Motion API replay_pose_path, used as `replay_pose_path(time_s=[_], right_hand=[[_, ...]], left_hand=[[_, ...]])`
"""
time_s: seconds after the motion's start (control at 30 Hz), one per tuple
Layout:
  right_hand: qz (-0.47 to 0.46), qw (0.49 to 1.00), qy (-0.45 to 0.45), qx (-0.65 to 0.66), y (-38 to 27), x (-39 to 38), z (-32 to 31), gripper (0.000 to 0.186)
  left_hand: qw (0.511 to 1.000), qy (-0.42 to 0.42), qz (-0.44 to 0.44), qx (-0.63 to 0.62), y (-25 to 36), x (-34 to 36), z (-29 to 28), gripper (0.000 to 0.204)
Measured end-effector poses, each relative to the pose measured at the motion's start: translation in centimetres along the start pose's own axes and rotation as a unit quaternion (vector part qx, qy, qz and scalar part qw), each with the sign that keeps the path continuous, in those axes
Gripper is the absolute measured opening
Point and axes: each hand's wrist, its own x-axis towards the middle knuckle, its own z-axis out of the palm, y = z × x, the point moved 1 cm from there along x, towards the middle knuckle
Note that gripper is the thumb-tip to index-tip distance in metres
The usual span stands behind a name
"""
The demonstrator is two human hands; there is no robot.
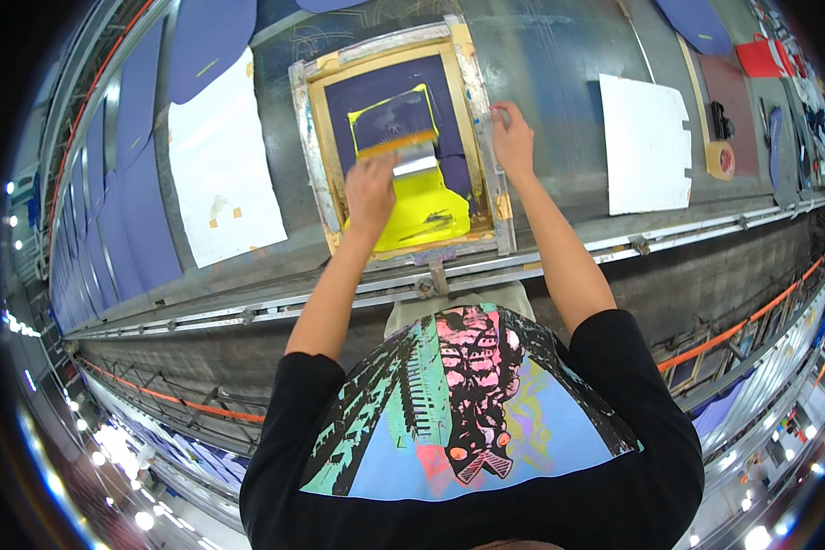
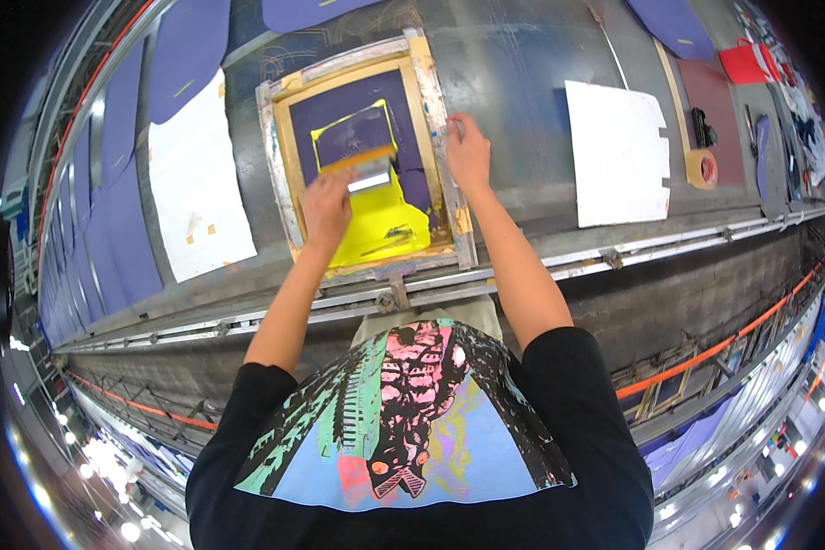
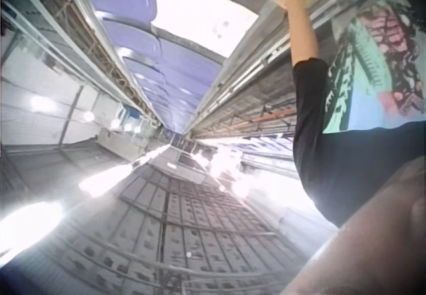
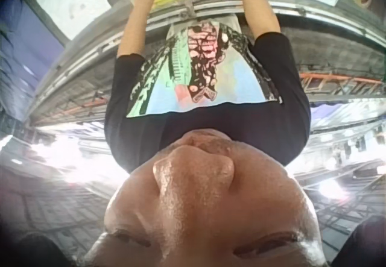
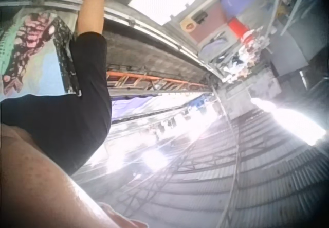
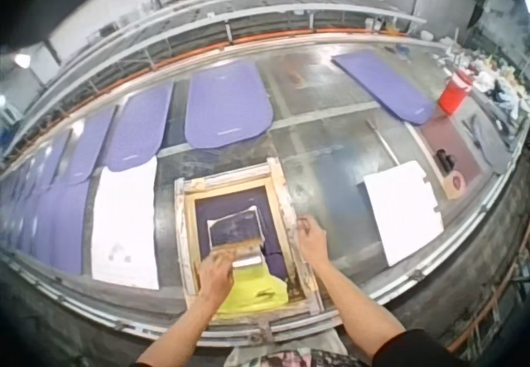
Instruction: The person performs screen printing on purple fabric pieces laid out on a flatbed. They use a squeegee to pull yellow ink across a screen frame, then lift the frame to reveal printed designs. The process repeats on multiple fabric pieces in sequence.
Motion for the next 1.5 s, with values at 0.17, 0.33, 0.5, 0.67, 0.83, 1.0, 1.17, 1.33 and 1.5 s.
replay_pose_path(time_s=[0.17,0.33,0.5,0.67,0.83,1.0,1.17,1.33,1.5], right_hand=[[0.038,0.999,-0.022,-0.002,0.0,0.2,-0.8,0.020],[0.034,0.999,-0.027,0.005,0.3,-0.2,-0.4,0.020],[0.040,0.999,-0.029,0.000,0.2,-0.1,-0.7,0.019],[0.023,1.000,-0.016,0.007,-0.4,-0.1,-1.0,0.019],[0.029,0.999,-0.019,0.008,0.1,0.4,-1.6,0.020],[0.029,0.999,-0.038,0.013,-0.3,0.1,-1.4,0.019],[0.054,0.997,-0.058,0.013,-0.4,-0.2,-1.8,0.020],[0.038,0.997,-0.052,0.036,1.0,0.4,-1.5,0.021],[0.095,0.988,-0.118,0.040,1.4,1.5,-2.0,0.021]], left_hand=[[0.999,-0.017,0.000,-0.032,1.3,0.4,-2.2,0.044],[0.994,-0.022,-0.097,-0.045,-4.0,9.1,-1.5,0.030],[0.996,-0.041,-0.073,0.025,-1.7,8.0,-0.4,0.033],[1.000,-0.018,-0.011,0.000,1.7,0.0,-1.4,0.041],[0.998,-0.034,-0.034,-0.049,1.6,1.6,-2.2,0.042],[0.990,-0.062,-0.128,0.002,-3.3,11.0,-2.0,0.034],[0.995,-0.046,-0.088,0.030,-1.5,7.2,-0.3,0.036],[0.999,-0.030,-0.030,0.009,1.3,0.4,-0.8,0.038],[0.992,-0.075,-0.058,-0.080,1.0,1.2,-2.8,0.037]])
